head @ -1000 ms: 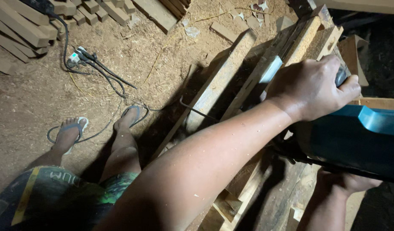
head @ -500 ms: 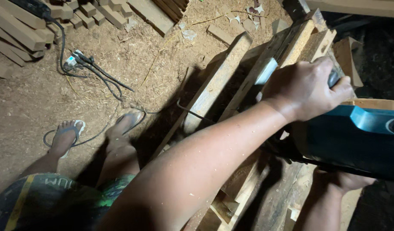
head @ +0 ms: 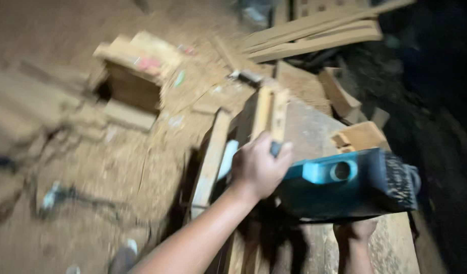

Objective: The person uses a handheld electric router to shape a groove along a wooden plank clamped to a workbench. The person guides the tool steadily along the wood, creating a continuous cut while sawdust accumulates.

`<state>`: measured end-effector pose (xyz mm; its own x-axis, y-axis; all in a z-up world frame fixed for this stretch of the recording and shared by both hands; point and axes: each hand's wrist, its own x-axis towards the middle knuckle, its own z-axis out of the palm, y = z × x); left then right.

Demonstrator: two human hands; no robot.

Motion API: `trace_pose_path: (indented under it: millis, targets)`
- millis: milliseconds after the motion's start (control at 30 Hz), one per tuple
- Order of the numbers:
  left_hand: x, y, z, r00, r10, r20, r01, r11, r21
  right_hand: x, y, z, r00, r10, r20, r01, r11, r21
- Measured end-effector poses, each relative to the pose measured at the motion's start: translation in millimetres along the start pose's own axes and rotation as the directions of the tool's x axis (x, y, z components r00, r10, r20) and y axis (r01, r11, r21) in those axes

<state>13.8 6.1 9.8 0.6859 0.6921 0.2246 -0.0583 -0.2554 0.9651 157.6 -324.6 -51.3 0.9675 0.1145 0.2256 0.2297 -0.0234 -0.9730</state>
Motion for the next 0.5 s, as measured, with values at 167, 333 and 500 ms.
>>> trace_pose_path:
  millis: [167,333,500]
  targets:
    - [8,27,-22,0.971,-0.134,0.198,0.148,0.987,-0.055,-22,-13,-11,0.982,0.169,-0.083,-0.162,0.983,0.088]
    - [10,18,-26,0.915,-0.268,0.300,0.283,0.959,-0.007,-12,4,1,0.960,0.262,-0.102,-0.242,0.955,0.172]
    - [2,-15,-22,0.879,-0.318,0.357,0.309,0.947,0.082,2,15,5,0.938,0.330,-0.103,-0.306,0.932,0.196]
